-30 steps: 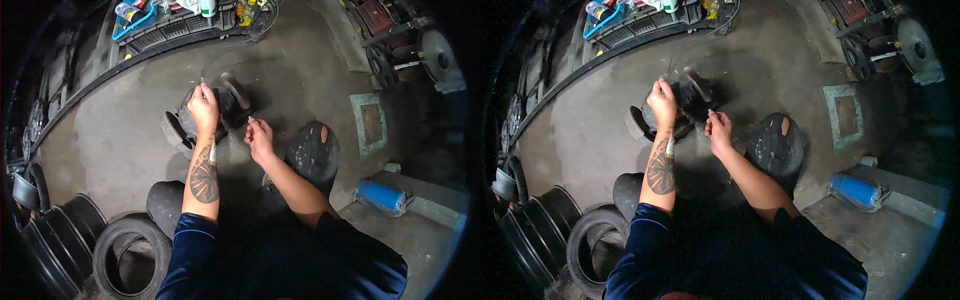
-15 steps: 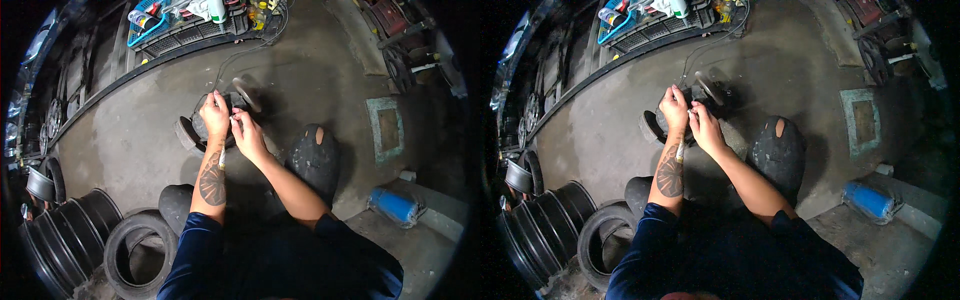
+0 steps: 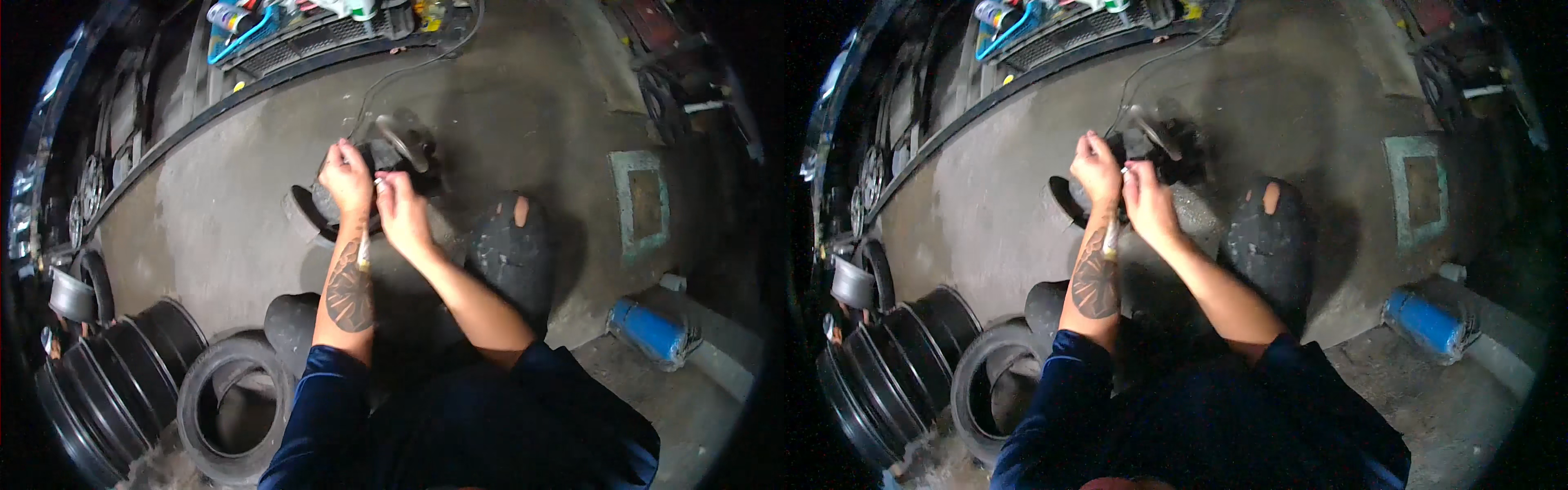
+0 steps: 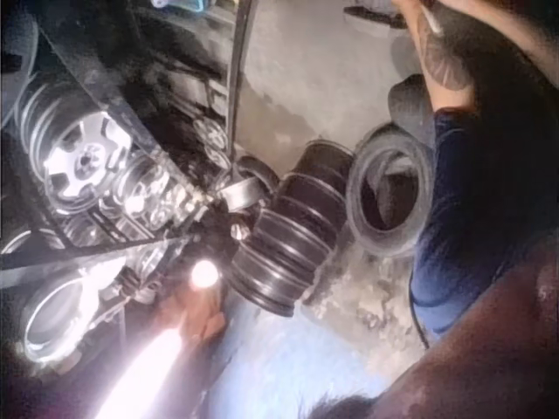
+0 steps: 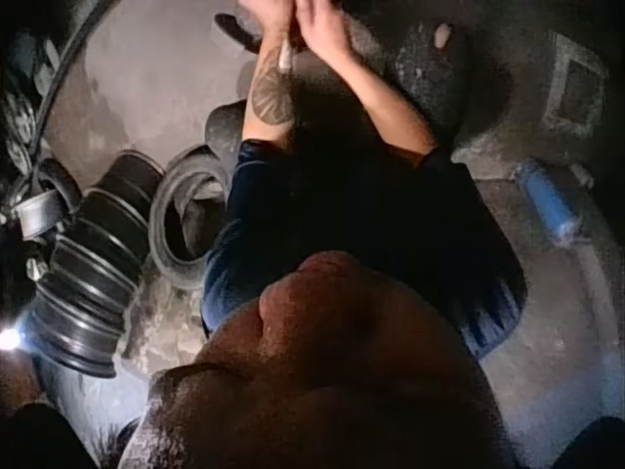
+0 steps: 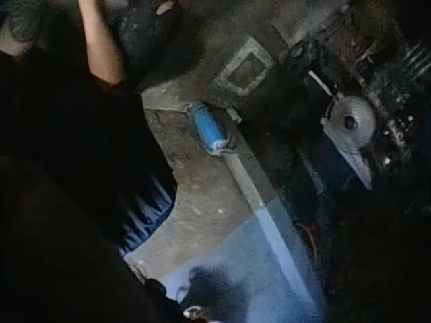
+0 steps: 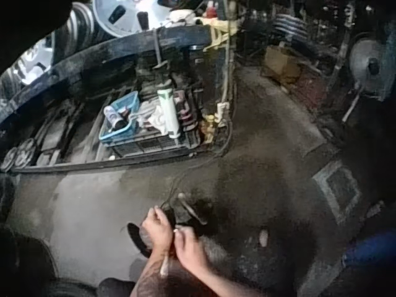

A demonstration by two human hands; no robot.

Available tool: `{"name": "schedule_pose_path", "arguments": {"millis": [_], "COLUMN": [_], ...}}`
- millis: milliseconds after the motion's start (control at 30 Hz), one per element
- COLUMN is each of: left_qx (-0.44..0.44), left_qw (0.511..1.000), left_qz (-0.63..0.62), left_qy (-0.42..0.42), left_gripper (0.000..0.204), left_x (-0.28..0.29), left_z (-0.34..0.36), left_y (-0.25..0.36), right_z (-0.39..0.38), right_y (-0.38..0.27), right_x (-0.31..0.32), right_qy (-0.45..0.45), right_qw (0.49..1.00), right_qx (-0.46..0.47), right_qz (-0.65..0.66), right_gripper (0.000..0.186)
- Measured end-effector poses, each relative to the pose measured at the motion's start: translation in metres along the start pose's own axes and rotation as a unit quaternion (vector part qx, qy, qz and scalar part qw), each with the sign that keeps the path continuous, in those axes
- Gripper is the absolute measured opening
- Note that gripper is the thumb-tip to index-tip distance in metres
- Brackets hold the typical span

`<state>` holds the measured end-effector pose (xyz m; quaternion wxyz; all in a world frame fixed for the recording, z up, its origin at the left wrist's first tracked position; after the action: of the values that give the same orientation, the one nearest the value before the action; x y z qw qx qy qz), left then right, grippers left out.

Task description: The person uses a bench grinder on a concrete floor to sharpen or clean a small metal part. They hold the object against the rotating abrasive wheel with both hands, moving it across the surface to refine the edge, and occasionally pause to check the part by hand.

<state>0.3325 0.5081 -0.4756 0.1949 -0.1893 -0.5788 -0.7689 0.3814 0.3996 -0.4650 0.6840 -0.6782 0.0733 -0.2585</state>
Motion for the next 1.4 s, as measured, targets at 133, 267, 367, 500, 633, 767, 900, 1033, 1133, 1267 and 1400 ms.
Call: {"name": "schedule_pose_path", "arguments": {"millis": [133,267,367,500,633,767,900,1033,1133,1267,1400], "left_qx": [-0.061,-0.089,-0.059,-0.027,-0.021,0.0,0.021,0.041,0.019,0.01,0.02], "left_qw": [0.998,0.996,0.998,0.999,1.0,1.0,0.999,0.997,0.998,0.997,0.997], "left_qz": [0.003,0.01,0.017,-0.016,-0.013,0.006,0.036,0.064,0.068,0.07,0.074], "left_qy": [-0.008,-0.009,-0.015,-0.009,0.001,-0.013,-0.015,-0.024,-0.002,-0.013,0.002], "left_gripper": [0.023,0.022,0.023,0.024,0.026,0.028,0.036,0.038,0.039,0.039,0.041], "left_x": [-0.012,-0.009,0.004,0.006,-0.001,0.006,0.01,0.004,-0.007,-0.015,-0.002], "left_z": [0.006,0.014,0.013,0.017,0.014,0.019,0.016,0.026,0.018,0.021,0.024], "left_y": [-0.005,-0.013,-0.023,-0.021,-0.02,-0.006,-0.009,-0.012,-0.005,-0.005,-0.018], "right_z": [0.012,-0.003,-0.015,0.019,0.056,0.044,0.002,0.02,0.029,0.028,0.033], "right_y": [-0.025,-0.031,-0.047,-0.052,-0.026,-0.025,0.012,0.053,0.057,0.059,0.061], "right_x": [0.037,0.076,0.075,0.046,0.005,0.026,0.079,0.115,0.134,0.15,0.156], "right_qy": [0.037,-0.002,-0.074,-0.131,-0.144,-0.166,-0.18,-0.147,-0.118,-0.091,-0.065], "right_qw": [0.999,0.998,0.994,0.988,0.982,0.952,0.957,0.965,0.964,0.957,0.963], "right_qx": [0.022,-0.055,-0.068,-0.029,0.076,0.103,0.018,0.0,0.01,0.016,0.02], "right_qz": [-0.026,0.005,0.03,0.078,0.098,0.234,0.229,0.217,0.24,0.274,0.26], "right_gripper": [0.016,0.014,0.014,0.014,0.015,0.012,0.01,0.01,0.012,0.014,0.017]}}
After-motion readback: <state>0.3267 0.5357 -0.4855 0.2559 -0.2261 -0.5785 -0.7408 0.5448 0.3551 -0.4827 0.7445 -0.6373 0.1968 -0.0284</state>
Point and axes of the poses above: each hand's wrist, its own z-axis towards the middle knuckle, its own x-axis out of the back of the hand, y = z × x, the point moved 1 cm from there along z, towards the middle knuckle, and after that the axes turned 9 degrees about -y, right-handed, at the moved point
